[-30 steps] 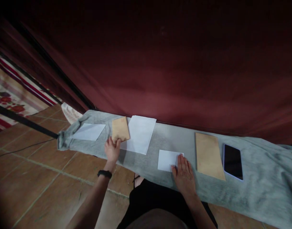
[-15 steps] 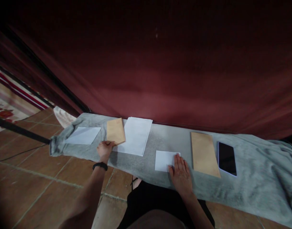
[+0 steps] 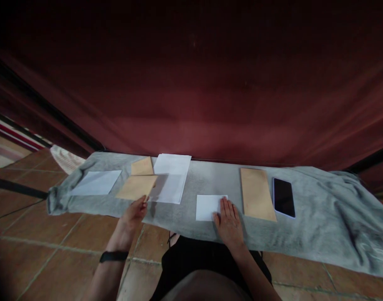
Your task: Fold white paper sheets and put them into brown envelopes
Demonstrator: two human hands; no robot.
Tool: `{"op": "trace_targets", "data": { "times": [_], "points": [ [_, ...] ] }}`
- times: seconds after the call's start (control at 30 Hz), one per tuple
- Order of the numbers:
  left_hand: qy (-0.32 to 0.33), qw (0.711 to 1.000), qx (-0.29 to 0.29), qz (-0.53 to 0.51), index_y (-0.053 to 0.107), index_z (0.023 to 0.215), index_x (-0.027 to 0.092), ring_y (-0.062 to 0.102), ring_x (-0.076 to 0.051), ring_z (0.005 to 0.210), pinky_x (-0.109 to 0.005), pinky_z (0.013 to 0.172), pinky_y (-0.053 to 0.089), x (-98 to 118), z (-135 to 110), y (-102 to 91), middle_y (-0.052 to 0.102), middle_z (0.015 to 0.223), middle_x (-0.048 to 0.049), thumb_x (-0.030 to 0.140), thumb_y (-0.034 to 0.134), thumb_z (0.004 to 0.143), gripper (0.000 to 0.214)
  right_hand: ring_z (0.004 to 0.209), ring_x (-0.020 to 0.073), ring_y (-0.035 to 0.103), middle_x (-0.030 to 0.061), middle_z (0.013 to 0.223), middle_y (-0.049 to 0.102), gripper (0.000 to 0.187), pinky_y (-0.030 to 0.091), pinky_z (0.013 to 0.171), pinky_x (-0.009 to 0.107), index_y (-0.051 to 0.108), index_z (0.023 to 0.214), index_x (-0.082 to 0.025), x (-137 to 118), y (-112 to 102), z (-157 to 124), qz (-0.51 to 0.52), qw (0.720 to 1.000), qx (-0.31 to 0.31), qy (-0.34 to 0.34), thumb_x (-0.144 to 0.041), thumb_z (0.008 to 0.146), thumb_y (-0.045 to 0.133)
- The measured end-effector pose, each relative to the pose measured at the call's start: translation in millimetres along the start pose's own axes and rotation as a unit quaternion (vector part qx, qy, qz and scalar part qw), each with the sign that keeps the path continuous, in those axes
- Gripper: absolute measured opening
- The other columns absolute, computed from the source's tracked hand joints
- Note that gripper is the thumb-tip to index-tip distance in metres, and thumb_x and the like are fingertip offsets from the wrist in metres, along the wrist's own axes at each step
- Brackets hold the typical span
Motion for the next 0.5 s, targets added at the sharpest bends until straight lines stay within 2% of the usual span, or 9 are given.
{"op": "trace_targets", "data": {
  "times": [0.1,0.27,0.4,0.5],
  "points": [
    [-0.058,0.993,-0.094,-0.045,0.063,0.074,0.015,0.054,-0.007,0.051,-0.016,0.046,0.040,-35,-34,44.6,0.067,0.071,-0.0018,0.016,0.076,0.071,0.013,0.142,0.0317,0.045,0.0201,0.157,0.041,0.064,0.033,0.118,0.047,0.031,0.157,-0.006,-1,-2,1,0.005,1.000,-0.002,0.006,-0.042,0.104,0.039],
    [-0.117,0.972,-0.178,-0.094,0.065,0.070,0.015,0.065,-0.011,0.062,-0.020,0.058,0.050,-98,-83,106.0,0.073,0.077,-0.0061,0.020,0.087,0.063,0.024,0.143,0.0309,0.044,0.0203,0.157,0.042,0.062,0.033,0.118,0.047,0.035,0.155,-0.006,-2,-6,3,0.017,1.000,-0.005,0.016,-0.039,0.104,0.042],
    [-0.138,0.961,-0.212,-0.109,0.068,0.070,0.016,0.069,-0.017,0.070,-0.026,0.068,0.053,-135,-101,130.7,0.075,0.078,-0.0078,0.023,0.091,0.060,0.027,0.144,0.0305,0.042,0.0188,0.156,0.044,0.053,0.034,0.118,0.051,0.043,0.151,-0.009,1,-12,7,0.066,0.997,-0.013,0.034,-0.032,0.103,0.042],
    [-0.138,0.956,-0.234,-0.114,0.069,0.072,0.017,0.071,-0.019,0.075,-0.029,0.076,0.054,-147,-105,139.5,0.076,0.078,-0.0078,0.025,0.092,0.060,0.027,0.142,0.0304,0.044,0.0171,0.151,0.051,0.044,0.037,0.116,0.054,0.055,0.142,-0.014,2,-20,16,0.160,0.985,-0.019,0.066,-0.028,0.102,0.044]
  ]
}}
Point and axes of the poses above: each hand's wrist, its own z-axis towards the middle knuckle, its own y-axis out of the palm, x = y × z, the point moved 6 cm from there along z, towards the middle knuckle
